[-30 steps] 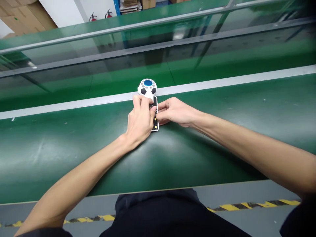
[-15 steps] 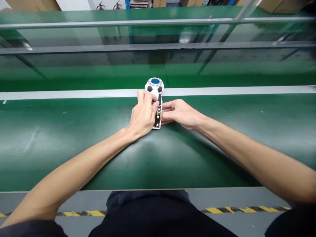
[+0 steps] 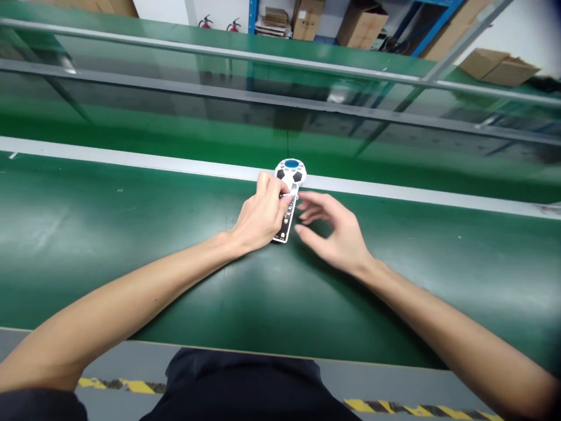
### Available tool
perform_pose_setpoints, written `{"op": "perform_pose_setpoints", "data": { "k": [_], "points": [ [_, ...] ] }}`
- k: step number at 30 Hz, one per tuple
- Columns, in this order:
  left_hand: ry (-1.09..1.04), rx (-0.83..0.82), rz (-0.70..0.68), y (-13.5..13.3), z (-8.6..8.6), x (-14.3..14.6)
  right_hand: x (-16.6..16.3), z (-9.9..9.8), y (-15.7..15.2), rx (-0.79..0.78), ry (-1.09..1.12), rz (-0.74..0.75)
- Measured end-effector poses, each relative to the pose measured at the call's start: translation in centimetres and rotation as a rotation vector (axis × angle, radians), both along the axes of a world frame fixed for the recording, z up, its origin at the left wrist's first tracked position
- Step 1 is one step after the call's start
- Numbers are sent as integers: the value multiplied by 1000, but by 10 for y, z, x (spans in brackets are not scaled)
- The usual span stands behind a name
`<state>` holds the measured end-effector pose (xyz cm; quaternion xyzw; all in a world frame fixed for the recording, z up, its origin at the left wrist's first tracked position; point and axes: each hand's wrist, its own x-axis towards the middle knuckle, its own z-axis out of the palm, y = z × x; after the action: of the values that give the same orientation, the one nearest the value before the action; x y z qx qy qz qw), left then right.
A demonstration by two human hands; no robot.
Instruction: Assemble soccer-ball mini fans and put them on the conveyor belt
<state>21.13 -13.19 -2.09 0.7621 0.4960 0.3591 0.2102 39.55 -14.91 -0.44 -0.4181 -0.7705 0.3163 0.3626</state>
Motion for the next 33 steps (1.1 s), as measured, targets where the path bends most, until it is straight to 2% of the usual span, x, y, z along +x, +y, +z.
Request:
{"op": "perform_pose_setpoints", "data": {
  "k": [2, 3, 4, 5, 6, 8, 10, 12, 18, 21, 26, 33],
  "points": [
    [-2, -15, -25, 0, 1, 0, 8, -5, -4, 387, -179, 107],
    [-1, -23, -34, 0, 1, 0, 11, -7, -6, 491, -237, 162],
    [1, -30, -37, 0, 2, 0, 13, -7, -7, 527, -254, 168],
    [3, -35, -32, -1, 2, 0, 12, -6, -8, 487, -230, 119],
    [5, -40, -18, -1, 2, 1, 10, -5, -9, 366, -180, 48],
    [4, -46, 33, -2, 3, 2, 2, 1, -13, -71, -73, -55],
    [-2, -53, 88, -3, 3, 3, -8, 7, -16, -509, -1, -52],
    [-3, -56, 122, -5, 3, 4, -18, 12, -17, -718, 54, -40],
    [63, -34, 125, -8, 7, 6, -21, 22, 2, -961, 140, -83],
    [75, -36, 101, -9, 8, 6, -17, 23, 12, -946, 143, -55],
    [51, 0, 73, -8, 6, 5, -16, 23, 16, -904, 216, 105],
    [-23, 1, 87, -3, 2, 3, -15, 10, 17, -853, 296, 105]
  ]
}}
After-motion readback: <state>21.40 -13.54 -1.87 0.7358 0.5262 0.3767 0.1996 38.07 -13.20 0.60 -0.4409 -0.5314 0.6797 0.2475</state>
